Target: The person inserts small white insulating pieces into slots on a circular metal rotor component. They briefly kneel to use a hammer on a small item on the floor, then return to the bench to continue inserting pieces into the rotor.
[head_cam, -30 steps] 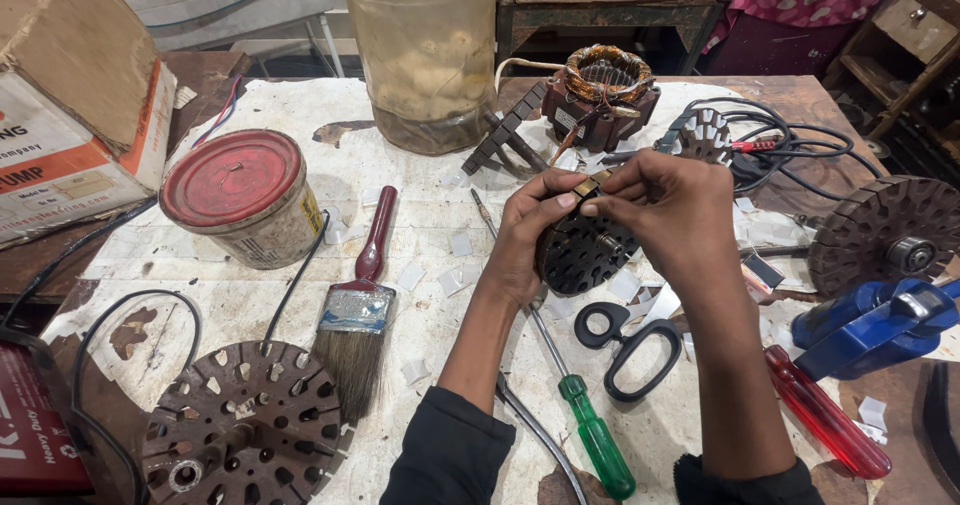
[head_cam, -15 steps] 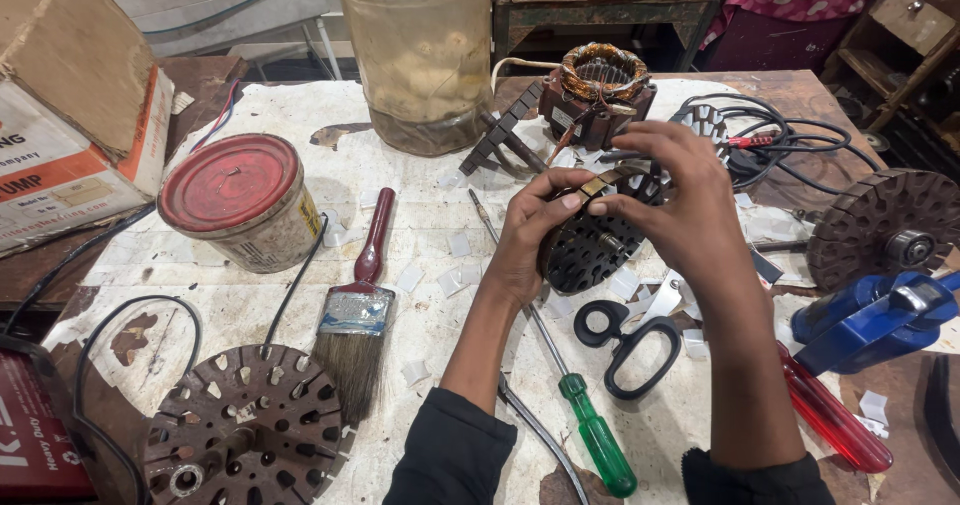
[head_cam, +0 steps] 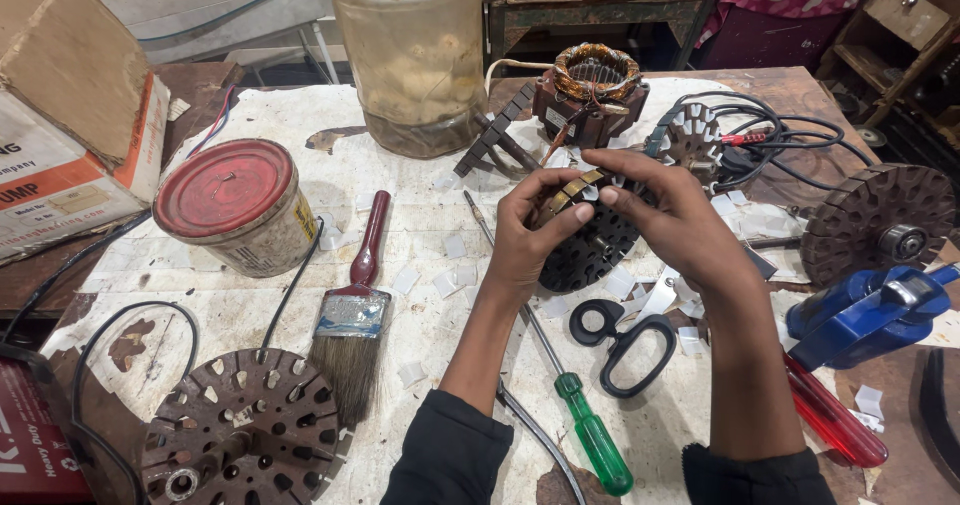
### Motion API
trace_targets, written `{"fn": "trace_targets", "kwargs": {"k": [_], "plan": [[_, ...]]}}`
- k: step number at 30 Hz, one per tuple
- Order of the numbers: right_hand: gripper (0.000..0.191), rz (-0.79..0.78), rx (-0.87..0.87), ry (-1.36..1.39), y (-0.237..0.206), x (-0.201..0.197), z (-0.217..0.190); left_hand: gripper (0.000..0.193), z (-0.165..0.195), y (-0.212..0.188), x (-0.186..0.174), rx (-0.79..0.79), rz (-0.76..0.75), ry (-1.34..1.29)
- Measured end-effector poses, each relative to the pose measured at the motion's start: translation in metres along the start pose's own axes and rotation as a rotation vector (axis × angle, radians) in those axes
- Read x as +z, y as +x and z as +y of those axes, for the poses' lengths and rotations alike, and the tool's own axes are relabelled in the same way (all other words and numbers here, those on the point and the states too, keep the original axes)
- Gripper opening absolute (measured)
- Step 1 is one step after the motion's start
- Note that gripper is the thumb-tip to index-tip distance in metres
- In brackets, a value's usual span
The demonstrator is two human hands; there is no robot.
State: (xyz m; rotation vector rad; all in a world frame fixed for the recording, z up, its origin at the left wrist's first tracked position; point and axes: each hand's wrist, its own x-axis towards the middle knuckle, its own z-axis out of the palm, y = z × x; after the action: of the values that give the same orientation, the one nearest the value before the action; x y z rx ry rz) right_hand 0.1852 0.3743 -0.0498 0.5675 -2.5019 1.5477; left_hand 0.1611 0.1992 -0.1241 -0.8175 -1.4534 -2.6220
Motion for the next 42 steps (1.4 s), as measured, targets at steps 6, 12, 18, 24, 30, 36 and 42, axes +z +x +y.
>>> {"fn": "trace_targets", "kwargs": {"k": [6,12,18,24,30,36,42], "plan": [[0.048,-0.008,-0.018,-0.011,0.000,-0.002,-0.001,0.044,0.000,0.000,0.002,0.048,-0.021,0.117],[0.034,0.064,-0.016,-0.031,0.001,0.008,-0.001,0.030,-0.005,0.001,-0.003,0.070,0.020,0.130],[0.029,0.163,-0.031,-0.073,0.008,0.019,0.002,0.026,-0.010,0.002,-0.009,0.012,0.080,0.073],[0.028,0.190,0.008,-0.122,0.009,0.023,0.000,0.030,-0.009,0.002,-0.009,-0.005,0.076,0.040],[0.028,0.211,0.007,-0.165,0.009,0.025,-0.005,0.035,-0.004,0.002,-0.008,0.013,0.054,0.055],[0.026,0.204,0.072,0.058,0.010,0.025,-0.005,0.042,0.001,0.004,-0.007,-0.115,0.019,0.001],[0.026,0.198,0.087,0.064,0.012,0.023,-0.003,0.049,0.003,0.004,-0.009,-0.177,-0.032,-0.017]]}}
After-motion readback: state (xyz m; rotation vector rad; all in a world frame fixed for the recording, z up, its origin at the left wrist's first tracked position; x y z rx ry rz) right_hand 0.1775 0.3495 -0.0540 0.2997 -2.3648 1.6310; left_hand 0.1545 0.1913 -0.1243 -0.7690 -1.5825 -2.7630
